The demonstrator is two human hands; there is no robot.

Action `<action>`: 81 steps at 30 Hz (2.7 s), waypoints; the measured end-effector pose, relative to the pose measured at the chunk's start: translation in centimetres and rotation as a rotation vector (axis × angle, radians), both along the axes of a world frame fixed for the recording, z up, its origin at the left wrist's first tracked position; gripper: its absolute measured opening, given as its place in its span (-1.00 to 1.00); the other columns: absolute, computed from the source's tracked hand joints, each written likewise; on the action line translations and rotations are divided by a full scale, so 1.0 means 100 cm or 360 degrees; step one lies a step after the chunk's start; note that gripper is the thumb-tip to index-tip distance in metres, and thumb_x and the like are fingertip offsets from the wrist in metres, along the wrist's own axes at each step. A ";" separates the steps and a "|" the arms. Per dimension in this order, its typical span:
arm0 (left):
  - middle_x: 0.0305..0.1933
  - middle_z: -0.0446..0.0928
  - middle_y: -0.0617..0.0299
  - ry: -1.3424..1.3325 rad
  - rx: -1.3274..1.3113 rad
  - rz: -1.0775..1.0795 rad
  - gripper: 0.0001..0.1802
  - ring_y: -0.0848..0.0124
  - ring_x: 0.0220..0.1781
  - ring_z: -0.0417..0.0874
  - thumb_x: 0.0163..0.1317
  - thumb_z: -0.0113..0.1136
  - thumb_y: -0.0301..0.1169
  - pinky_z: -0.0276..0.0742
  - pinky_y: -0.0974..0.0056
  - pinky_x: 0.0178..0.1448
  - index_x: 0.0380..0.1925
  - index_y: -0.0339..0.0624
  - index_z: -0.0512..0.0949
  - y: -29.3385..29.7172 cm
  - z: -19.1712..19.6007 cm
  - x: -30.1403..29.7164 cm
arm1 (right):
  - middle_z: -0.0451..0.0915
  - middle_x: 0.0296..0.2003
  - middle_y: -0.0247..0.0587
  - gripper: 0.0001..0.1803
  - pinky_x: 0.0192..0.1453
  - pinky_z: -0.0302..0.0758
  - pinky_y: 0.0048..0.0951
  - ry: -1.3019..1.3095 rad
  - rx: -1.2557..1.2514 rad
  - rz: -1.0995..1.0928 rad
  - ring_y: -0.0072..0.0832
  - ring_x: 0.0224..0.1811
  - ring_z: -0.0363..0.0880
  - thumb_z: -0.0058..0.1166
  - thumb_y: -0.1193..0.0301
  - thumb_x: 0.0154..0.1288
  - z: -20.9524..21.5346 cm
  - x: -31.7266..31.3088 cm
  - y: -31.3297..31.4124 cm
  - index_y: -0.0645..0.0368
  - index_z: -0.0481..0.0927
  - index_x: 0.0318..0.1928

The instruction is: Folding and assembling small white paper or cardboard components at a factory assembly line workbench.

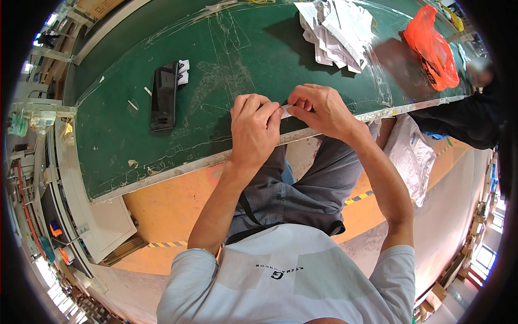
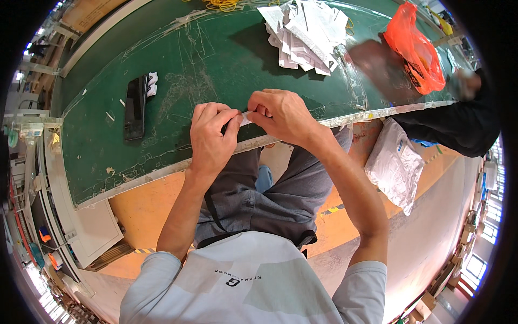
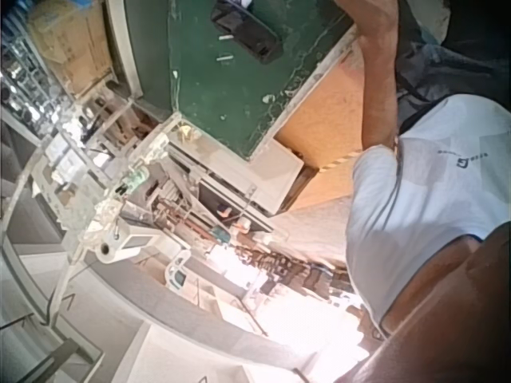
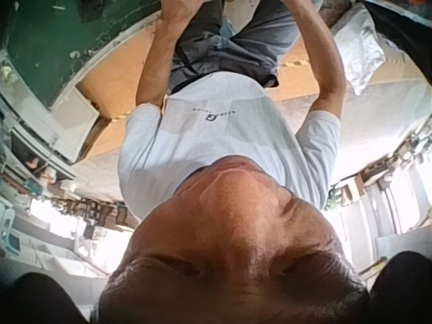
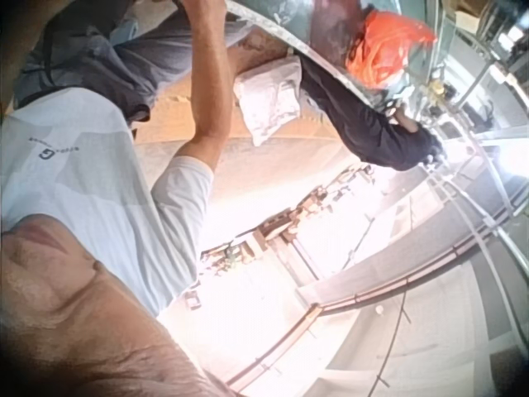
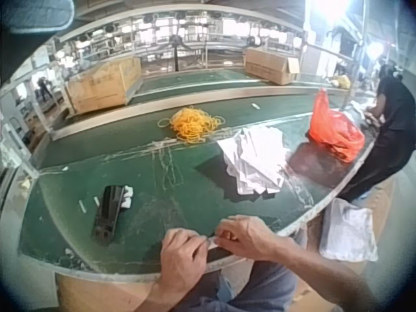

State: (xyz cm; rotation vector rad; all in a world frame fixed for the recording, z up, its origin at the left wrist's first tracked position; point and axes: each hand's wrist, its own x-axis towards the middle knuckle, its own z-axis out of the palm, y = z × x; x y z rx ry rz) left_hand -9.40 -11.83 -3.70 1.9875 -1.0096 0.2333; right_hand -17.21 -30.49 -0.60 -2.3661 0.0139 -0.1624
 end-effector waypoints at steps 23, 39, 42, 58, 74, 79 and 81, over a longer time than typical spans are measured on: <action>-0.25 0.62 0.20 -0.0187 0.0159 -0.0312 -0.85 0.24 -0.13 0.64 0.37 0.34 -0.37 0.52 0.11 -0.03 -0.18 -0.22 0.71 0.003 0.003 0.038 | 0.59 -0.32 -0.15 -0.91 -0.17 0.56 -0.18 -0.0404 -0.0053 -0.0093 -0.12 -0.27 0.64 0.24 0.45 0.35 -0.017 0.001 0.007 0.21 0.68 -0.21; -0.35 0.71 0.27 0.1358 -0.0134 -0.0454 -0.82 0.61 -0.36 0.64 0.47 0.30 -0.41 0.57 0.44 -0.25 -0.15 -0.35 0.68 0.002 0.012 0.053 | 0.70 -0.42 -0.26 -0.76 -0.26 0.64 -0.52 -0.0168 0.0597 -0.0273 -0.64 -0.39 0.68 0.38 0.47 0.37 -0.002 0.011 0.021 0.35 0.65 -0.07; -0.39 0.69 0.30 0.1274 -0.0176 -0.0445 -0.84 0.63 -0.38 0.60 0.46 0.32 -0.41 0.54 0.45 -0.28 -0.17 -0.33 0.68 -0.002 0.010 0.051 | 0.70 -0.41 -0.28 -0.76 -0.23 0.65 -0.55 -0.0145 0.0659 -0.0297 -0.67 -0.36 0.68 0.39 0.54 0.35 -0.009 0.017 0.021 0.36 0.65 -0.04; -0.36 0.64 0.33 0.1824 -0.0563 -0.0888 -0.88 0.63 -0.35 0.61 0.48 0.27 -0.45 0.56 0.46 -0.26 -0.16 -0.30 0.64 -0.001 0.004 0.052 | 0.72 -0.33 -0.28 -0.88 -0.18 0.63 -0.58 0.0214 0.1163 -0.0122 -0.65 -0.31 0.68 0.20 0.52 0.51 0.005 0.012 0.001 0.36 0.66 -0.10; -0.47 0.53 0.28 0.0658 -0.0476 -0.0592 -0.81 0.56 -0.47 0.44 0.48 0.30 -0.35 0.38 0.33 -0.38 -0.25 -0.27 0.63 -0.006 0.002 0.047 | 0.69 -0.39 -0.31 -0.87 -0.30 0.61 -0.58 -0.0043 0.0974 -0.0210 -0.66 -0.36 0.66 0.18 0.47 0.55 -0.002 0.017 0.013 0.32 0.65 -0.14; -0.51 0.51 0.32 0.0817 -0.0533 -0.0541 -0.77 0.59 -0.48 0.41 0.50 0.28 -0.35 0.35 0.36 -0.39 -0.31 -0.28 0.61 0.000 0.001 0.049 | 0.66 -0.41 -0.37 -0.77 -0.34 0.54 -0.61 0.0033 0.1052 -0.0225 -0.71 -0.41 0.59 0.16 0.34 0.60 -0.001 0.018 0.018 0.28 0.65 -0.16; -0.52 0.50 0.34 0.0953 -0.0525 -0.0542 -0.76 0.61 -0.47 0.40 0.51 0.27 -0.34 0.34 0.36 -0.40 -0.33 -0.29 0.61 0.001 0.001 0.050 | 0.65 -0.42 -0.39 -0.75 -0.35 0.52 -0.62 0.0012 0.0937 -0.0242 -0.71 -0.42 0.58 0.15 0.31 0.61 -0.002 0.019 0.021 0.27 0.65 -0.17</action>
